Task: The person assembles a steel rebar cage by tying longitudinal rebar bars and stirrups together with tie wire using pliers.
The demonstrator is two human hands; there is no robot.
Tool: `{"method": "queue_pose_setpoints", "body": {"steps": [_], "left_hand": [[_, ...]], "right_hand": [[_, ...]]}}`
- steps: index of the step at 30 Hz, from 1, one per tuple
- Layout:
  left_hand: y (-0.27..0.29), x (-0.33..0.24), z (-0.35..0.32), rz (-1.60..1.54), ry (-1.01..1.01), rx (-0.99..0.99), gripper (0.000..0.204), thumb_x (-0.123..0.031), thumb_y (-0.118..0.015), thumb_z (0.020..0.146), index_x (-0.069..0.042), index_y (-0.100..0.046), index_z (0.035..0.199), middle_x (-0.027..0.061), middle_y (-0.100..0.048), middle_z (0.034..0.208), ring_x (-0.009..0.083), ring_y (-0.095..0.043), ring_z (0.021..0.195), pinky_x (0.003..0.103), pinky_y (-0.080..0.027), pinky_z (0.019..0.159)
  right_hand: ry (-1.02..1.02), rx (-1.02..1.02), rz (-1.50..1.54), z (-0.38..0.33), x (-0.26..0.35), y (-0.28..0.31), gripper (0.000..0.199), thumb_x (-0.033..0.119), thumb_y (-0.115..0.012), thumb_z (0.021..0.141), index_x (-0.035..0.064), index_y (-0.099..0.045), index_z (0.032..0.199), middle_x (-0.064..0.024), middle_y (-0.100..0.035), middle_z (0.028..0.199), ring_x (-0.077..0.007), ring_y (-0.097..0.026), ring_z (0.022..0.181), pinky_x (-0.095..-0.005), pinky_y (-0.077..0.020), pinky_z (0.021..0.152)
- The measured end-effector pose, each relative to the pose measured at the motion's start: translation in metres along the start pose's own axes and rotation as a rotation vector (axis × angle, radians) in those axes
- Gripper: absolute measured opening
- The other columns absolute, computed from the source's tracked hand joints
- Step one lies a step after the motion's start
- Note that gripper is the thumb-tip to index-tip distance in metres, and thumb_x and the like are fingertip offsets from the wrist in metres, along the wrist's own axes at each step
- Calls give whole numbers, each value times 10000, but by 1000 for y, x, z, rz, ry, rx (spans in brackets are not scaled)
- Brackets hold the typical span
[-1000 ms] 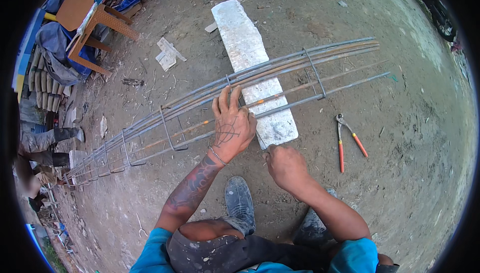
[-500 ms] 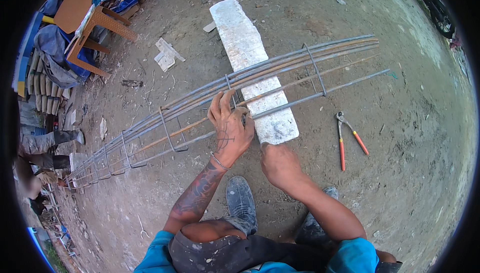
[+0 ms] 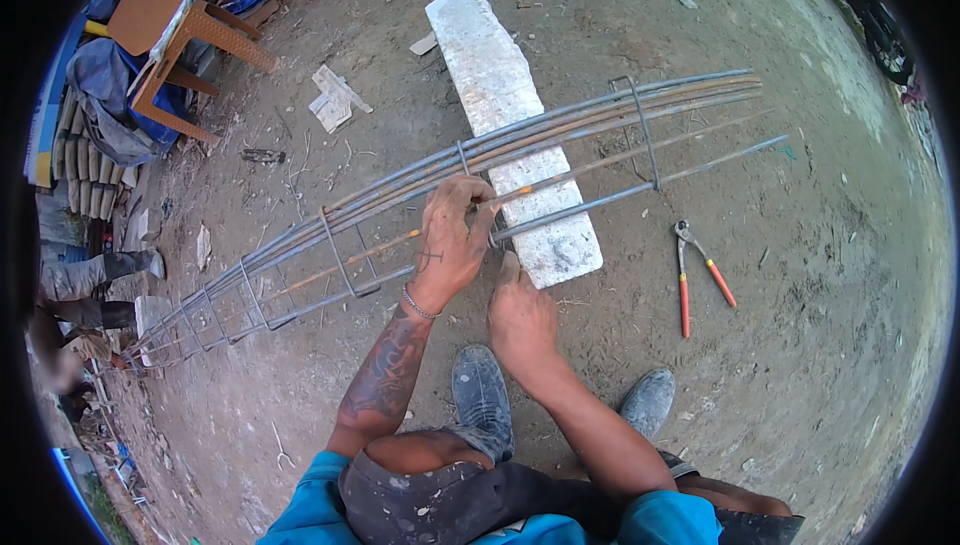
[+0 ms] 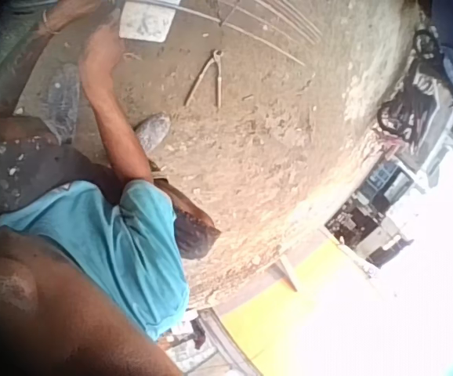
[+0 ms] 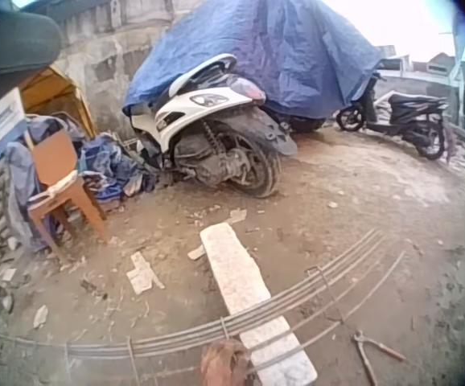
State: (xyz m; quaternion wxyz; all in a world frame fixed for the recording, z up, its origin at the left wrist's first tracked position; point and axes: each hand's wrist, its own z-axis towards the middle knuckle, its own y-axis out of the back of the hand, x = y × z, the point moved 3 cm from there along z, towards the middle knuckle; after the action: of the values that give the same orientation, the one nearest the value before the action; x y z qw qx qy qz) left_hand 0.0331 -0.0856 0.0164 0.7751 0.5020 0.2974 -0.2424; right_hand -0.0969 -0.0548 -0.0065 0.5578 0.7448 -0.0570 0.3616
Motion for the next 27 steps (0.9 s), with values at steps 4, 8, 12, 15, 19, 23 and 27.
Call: {"method": "queue_pose_setpoints", "body": {"steps": [4,8,12,15,19,23,27], "left_hand": [[2,1,-19,-167,11,49,138,-89,-626,856,-29,-562,963,103,-633,899,291,-627,804,378,-493,745],[13,6,-37,-172,-230,-76,128,-49,-635,845,-33,-567,952,104,-651,936,286,-661,872,361,-531,738],[12,5,-51,-188,-296,-58,147,-35,-671,810,-46,-587,930,105,-659,977,259,-665,919,359,-542,779],[24,2,-53,-207,-368,33,179,-38,-716,764,-49,-605,903,96,-652,998,239,-662,927,351,-539,789],[17,20,-55,-208,-344,61,225,-69,-760,722,-46,-621,897,95,-644,995,249,-657,927,363,-532,793],[21,15,-47,-106,-38,58,294,-127,-791,702,-43,-635,937,112,-649,948,305,-640,913,386,-510,812],[18,21,-41,72,209,308,329,-254,-757,756,-41,-633,974,158,-642,894,339,-611,946,404,-490,826]], "right_hand": [[-32,-67,244,2,-8,-22,434,-22,-457,811,-80,-396,1237,-321,-589,956,-486,-597,869,-531,-483,750],[-54,-102,532,11,-4,-35,475,5,-422,859,-74,-338,1320,-316,-582,1016,-445,-612,910,-458,-491,780],[-49,-181,740,16,-18,-55,354,57,-427,921,-73,-392,1248,-319,-579,924,-463,-599,856,-487,-458,713],[-78,-135,919,16,-22,-65,295,114,-430,950,-62,-432,1187,-283,-582,873,-393,-608,791,-441,-461,679],[37,-283,842,24,-9,-64,262,142,-415,968,-70,-468,1115,-254,-578,819,-339,-590,731,-405,-452,649],[-74,-273,764,25,-13,-66,204,69,-394,960,-67,-494,1074,-241,-582,806,-343,-587,726,-399,-464,664],[-20,-293,584,22,-18,-66,294,42,-379,950,-75,-473,1203,-233,-587,828,-333,-592,745,-387,-474,701]]}}
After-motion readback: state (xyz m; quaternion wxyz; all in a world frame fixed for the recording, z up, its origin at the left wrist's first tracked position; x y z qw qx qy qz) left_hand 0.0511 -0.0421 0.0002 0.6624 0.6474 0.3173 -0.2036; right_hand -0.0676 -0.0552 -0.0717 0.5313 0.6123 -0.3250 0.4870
